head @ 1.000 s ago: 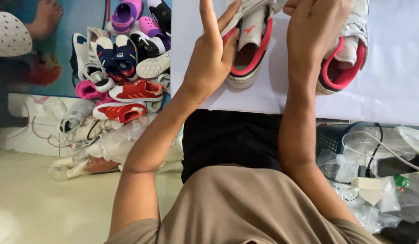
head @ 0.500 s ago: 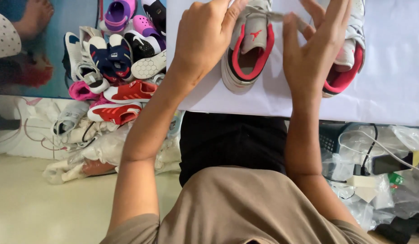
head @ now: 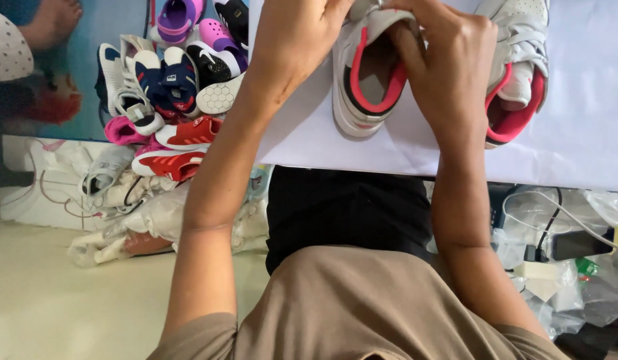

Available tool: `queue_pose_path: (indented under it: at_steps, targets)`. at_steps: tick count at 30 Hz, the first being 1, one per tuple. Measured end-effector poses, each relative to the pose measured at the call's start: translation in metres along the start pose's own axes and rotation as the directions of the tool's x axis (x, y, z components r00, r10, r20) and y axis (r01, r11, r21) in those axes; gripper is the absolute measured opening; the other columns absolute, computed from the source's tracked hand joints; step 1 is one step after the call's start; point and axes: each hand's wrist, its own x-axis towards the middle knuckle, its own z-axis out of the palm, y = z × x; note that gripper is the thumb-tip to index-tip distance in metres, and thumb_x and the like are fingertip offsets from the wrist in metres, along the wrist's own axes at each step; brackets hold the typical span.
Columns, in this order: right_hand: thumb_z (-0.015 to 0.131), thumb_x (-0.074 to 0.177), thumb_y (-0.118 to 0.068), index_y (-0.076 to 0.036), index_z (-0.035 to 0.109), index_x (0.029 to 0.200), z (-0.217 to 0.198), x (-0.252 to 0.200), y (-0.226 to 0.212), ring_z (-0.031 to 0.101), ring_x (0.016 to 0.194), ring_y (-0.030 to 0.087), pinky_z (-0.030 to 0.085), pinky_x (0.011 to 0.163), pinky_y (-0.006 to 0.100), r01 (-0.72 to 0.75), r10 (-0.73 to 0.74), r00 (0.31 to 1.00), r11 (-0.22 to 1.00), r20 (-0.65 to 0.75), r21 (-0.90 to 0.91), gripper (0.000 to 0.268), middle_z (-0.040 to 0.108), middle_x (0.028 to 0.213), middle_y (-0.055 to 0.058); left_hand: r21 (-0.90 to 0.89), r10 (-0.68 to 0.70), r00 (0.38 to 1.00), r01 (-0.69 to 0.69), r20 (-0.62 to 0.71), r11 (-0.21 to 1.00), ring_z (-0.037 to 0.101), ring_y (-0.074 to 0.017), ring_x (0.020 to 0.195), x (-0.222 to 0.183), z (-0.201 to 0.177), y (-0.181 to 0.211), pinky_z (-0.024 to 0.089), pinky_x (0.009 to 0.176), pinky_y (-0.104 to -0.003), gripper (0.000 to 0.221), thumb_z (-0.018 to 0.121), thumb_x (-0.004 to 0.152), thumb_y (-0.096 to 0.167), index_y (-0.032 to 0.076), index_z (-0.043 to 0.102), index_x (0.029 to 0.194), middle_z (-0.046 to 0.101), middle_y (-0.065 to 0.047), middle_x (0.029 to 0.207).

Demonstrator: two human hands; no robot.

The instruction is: The person is stuffing various shoes with paper to help them maintain their shape.

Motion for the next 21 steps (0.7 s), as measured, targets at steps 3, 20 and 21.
queue_pose_path:
  at_steps: [3,20,21]
  targets:
    - [0.094,0.116,0.000,0.007,0.082,0.103,0.011,-0.008,0.021,0.047,0.055,0.026,0.044,0.060,0.040,-0.049,0.044,0.998,0.992,-0.045,-0.113,0.019,0.066,0.074,0.012,-0.305,-0.044,0.985,0.095,0.169,0.948,0.085,-0.0192,0.077,0.009,-0.021,0.028,0.062,0.061,-0.028,0.041,0.076,0.116,0.035,-0.006,0.076,0.119,0.085,-0.012,0.095]
    - [0.088,0.115,0.017,0.017,0.084,0.133,-0.003,-0.005,-0.001,0.052,0.066,0.023,0.052,0.071,0.037,-0.022,0.024,1.000,0.992,-0.016,0.122,0.018,0.078,0.096,0.020,0.212,0.073,0.980,-0.113,0.187,0.971,0.069,-0.0370,0.061,0.000,-0.009,0.028,0.052,0.056,-0.046,0.018,0.086,0.102,0.014,0.002,0.077,0.113,0.081,-0.015,0.089]
    - [0.086,0.114,0.019,0.016,0.084,0.133,-0.002,-0.007,-0.001,0.048,0.063,0.022,0.042,0.062,0.036,-0.031,0.033,0.999,0.995,-0.021,0.098,0.019,0.075,0.092,0.017,0.229,0.085,0.979,-0.127,0.184,0.965,0.068,-0.0355,0.060,0.000,-0.008,0.028,0.052,0.055,-0.046,0.016,0.086,0.102,0.012,0.002,0.078,0.112,0.080,-0.014,0.088]
